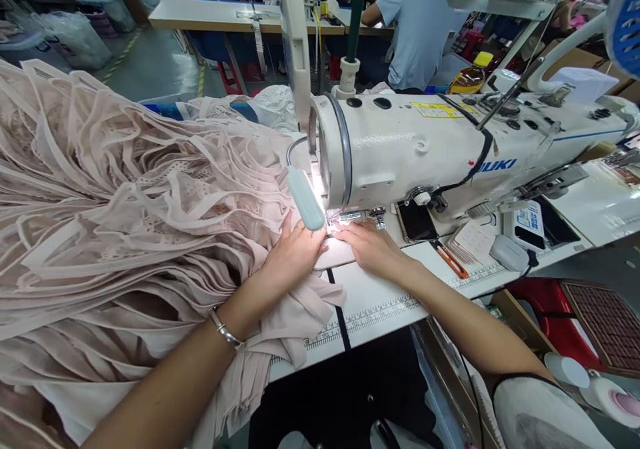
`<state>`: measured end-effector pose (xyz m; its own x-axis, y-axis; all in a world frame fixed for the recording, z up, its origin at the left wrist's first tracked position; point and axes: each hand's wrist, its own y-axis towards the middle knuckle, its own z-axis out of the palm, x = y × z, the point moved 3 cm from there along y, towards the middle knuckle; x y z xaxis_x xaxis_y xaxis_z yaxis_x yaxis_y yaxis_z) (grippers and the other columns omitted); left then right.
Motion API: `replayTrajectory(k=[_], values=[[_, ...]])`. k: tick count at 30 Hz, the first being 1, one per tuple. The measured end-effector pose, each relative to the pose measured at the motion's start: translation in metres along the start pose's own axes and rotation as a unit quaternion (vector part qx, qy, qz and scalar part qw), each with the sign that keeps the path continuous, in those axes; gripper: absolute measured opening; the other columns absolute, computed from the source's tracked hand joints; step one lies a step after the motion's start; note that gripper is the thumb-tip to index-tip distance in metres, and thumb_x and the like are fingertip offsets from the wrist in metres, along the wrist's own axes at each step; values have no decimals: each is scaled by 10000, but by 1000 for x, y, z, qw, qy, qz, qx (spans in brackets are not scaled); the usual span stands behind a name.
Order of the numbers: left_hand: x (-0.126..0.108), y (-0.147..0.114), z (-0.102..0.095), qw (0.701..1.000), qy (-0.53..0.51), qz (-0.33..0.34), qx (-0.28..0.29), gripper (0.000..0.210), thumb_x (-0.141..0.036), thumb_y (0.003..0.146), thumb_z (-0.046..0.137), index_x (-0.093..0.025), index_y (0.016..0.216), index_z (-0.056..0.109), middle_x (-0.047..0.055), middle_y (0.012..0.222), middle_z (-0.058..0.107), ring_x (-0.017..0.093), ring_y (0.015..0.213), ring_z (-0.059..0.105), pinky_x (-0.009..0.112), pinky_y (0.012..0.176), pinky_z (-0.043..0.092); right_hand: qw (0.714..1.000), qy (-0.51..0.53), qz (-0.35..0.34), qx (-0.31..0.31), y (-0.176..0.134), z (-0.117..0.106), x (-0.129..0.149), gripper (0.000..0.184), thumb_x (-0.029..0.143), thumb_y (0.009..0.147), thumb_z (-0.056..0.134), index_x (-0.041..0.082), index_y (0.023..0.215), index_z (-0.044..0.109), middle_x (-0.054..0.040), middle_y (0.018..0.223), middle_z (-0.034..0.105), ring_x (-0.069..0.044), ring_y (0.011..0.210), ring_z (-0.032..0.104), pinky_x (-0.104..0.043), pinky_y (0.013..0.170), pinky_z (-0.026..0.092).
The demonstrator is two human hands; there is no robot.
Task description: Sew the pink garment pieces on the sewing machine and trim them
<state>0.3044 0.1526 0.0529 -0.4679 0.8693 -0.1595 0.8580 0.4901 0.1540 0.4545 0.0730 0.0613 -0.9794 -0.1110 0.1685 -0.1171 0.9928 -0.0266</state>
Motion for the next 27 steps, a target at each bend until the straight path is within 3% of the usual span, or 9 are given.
replayTrajectory(k=[4,7,12,17,22,24,27], values=[[-3,1,-3,1000,15,-12,5,255,-259,981,526,-181,1205,619,137,1240,642,329,1295,508,567,1135,358,1000,-21,-5,-3,2,5,-1,543,-1,885,390,199,1338,612,-58,1415,611,-262,1144,634,-408,896,543],[-3,2,-4,999,27,-30,12,298,-286,979,537,-180,1249,605,138,1339,608,342,1351,471,578,1163,328,999,-24,-37,-8,4,11,-4,598,-33,872,340,152,1400,554,-97,1434,590,-265,1265,569,-430,966,524],[-4,3,-2,997,50,-51,8,366,-340,976,543,-177,1300,592,142,1408,578,359,1417,401,566,1170,327,999,-27,-33,-2,4,13,-7,532,10,919,290,138,1359,560,-123,1438,577,-254,1300,538,-426,1022,484],[-8,1,3,992,110,-50,-39,312,-367,966,568,-126,1140,662,166,1167,668,351,1217,554,544,1097,376,999,-25,15,27,6,9,-5,502,50,934,282,107,1367,530,-175,1380,594,-293,1205,576,-425,973,471],[-17,-2,5,989,144,19,-33,326,-130,999,364,-109,911,677,133,852,663,262,823,611,485,892,451,995,-21,87,52,15,8,-8,492,103,927,335,133,1379,527,-166,1117,680,-295,966,621,-397,848,458],[-16,-1,2,990,133,16,-39,335,-108,989,350,-110,895,671,133,832,657,261,802,604,475,874,453,992,-21,114,57,17,8,-10,468,125,936,342,144,1353,554,-152,1049,681,-282,897,611,-382,814,444],[-10,5,-2,996,67,-17,-61,236,-176,986,434,-116,1008,661,144,959,684,296,977,612,484,949,446,992,-4,118,46,16,8,-11,443,113,936,329,169,1282,600,-121,992,677,-261,843,587,-353,761,430]])
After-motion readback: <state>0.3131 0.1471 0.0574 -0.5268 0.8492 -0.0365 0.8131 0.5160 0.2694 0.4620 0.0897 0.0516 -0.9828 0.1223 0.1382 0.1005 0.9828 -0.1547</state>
